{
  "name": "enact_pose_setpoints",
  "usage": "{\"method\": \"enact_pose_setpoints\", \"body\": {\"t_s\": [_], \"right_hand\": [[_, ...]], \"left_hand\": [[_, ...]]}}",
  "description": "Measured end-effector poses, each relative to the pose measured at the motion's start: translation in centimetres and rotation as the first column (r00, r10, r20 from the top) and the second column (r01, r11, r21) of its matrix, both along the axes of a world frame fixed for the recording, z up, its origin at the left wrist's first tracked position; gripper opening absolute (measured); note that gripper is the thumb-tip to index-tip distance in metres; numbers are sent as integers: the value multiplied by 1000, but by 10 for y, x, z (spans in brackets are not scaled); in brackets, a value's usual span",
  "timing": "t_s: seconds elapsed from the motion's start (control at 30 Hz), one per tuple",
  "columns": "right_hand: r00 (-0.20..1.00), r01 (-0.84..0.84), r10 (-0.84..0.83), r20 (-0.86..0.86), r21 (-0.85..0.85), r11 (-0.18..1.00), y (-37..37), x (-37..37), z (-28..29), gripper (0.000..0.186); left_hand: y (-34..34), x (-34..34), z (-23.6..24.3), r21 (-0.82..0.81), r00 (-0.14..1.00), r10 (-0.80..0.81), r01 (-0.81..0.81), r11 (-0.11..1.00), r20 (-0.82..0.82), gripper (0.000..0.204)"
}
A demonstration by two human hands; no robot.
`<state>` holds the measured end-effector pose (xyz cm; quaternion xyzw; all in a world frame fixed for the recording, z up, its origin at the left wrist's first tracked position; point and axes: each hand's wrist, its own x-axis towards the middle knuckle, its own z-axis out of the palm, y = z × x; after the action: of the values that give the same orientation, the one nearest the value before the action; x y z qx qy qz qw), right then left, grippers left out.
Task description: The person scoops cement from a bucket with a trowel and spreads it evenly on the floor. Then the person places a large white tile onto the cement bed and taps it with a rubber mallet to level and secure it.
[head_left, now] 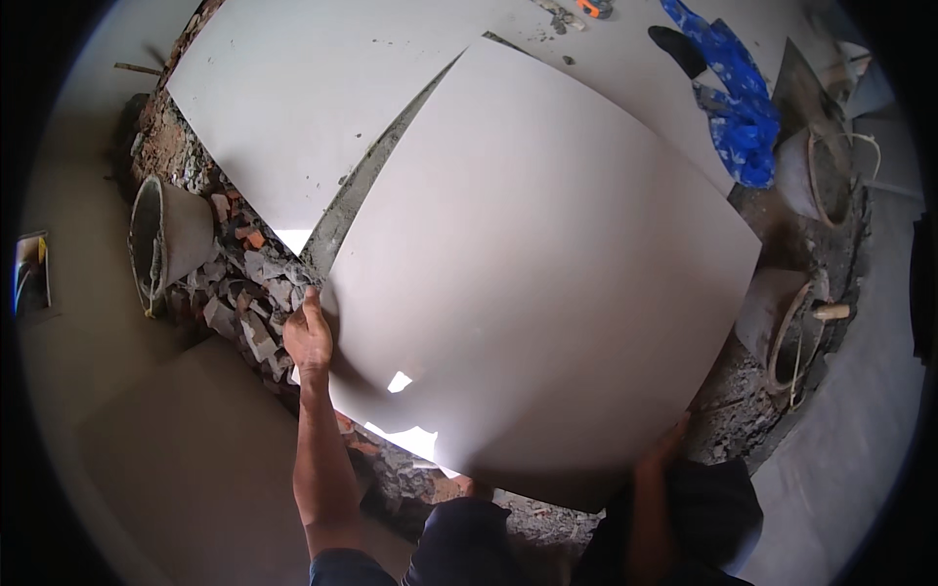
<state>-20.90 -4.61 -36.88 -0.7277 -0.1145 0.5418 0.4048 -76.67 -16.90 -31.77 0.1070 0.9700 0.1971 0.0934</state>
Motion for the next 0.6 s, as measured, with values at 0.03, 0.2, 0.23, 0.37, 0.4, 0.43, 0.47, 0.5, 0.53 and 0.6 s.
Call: {"method": "enact_pose_setpoints", "body": {"t_s": [0.03, 0.2, 0.23, 0.37, 0.4, 0.43, 0.47, 0.5, 0.53, 0.6], "right_hand": [[999, -32, 32, 10, 22, 999, 5, -4, -12, 66], [999, -43, 44, -28, 30, 999, 22, -26, -39, 66], [996, -67, 70, -47, 66, 996, 22, -31, -41, 66], [991, -105, 116, -73, 140, 985, 23, -55, -52, 66], [992, -108, 117, -55, 141, 984, 21, -62, -51, 66], [990, -106, 121, -79, 168, 980, 21, -70, -51, 66], [988, -103, 123, -96, 191, 976, 20, -77, -49, 67], [988, -91, 114, -100, 209, 974, 21, -85, -47, 67], [981, -98, 133, -142, 230, 968, 21, -92, -44, 67], [968, -97, 146, -202, 236, 967, 25, -107, -38, 68]], "left_hand": [[9, -10, -15, -27, 998, 1, 1, 1000, 61, 73], [45, -44, -68, -55, 992, -67, 73, 996, 109, 76], [52, -52, -73, -83, 984, -59, 73, 994, 166, 77], [70, -73, -90, -18, 991, -112, 113, 993, 74, 79], [74, -78, -93, -1, 992, -124, 124, 992, 39, 79], [77, -85, -95, -11, 991, -123, 124, 992, 57, 79], [79, -92, -97, -21, 989, -123, 125, 992, 79, 79], [84, -99, -98, -26, 988, -124, 127, 992, 95, 79], [86, -105, -98, -34, 978, -125, 132, 991, 166, 79], [92, -116, -98, -55, 972, -126, 139, 989, 198, 79]]}}
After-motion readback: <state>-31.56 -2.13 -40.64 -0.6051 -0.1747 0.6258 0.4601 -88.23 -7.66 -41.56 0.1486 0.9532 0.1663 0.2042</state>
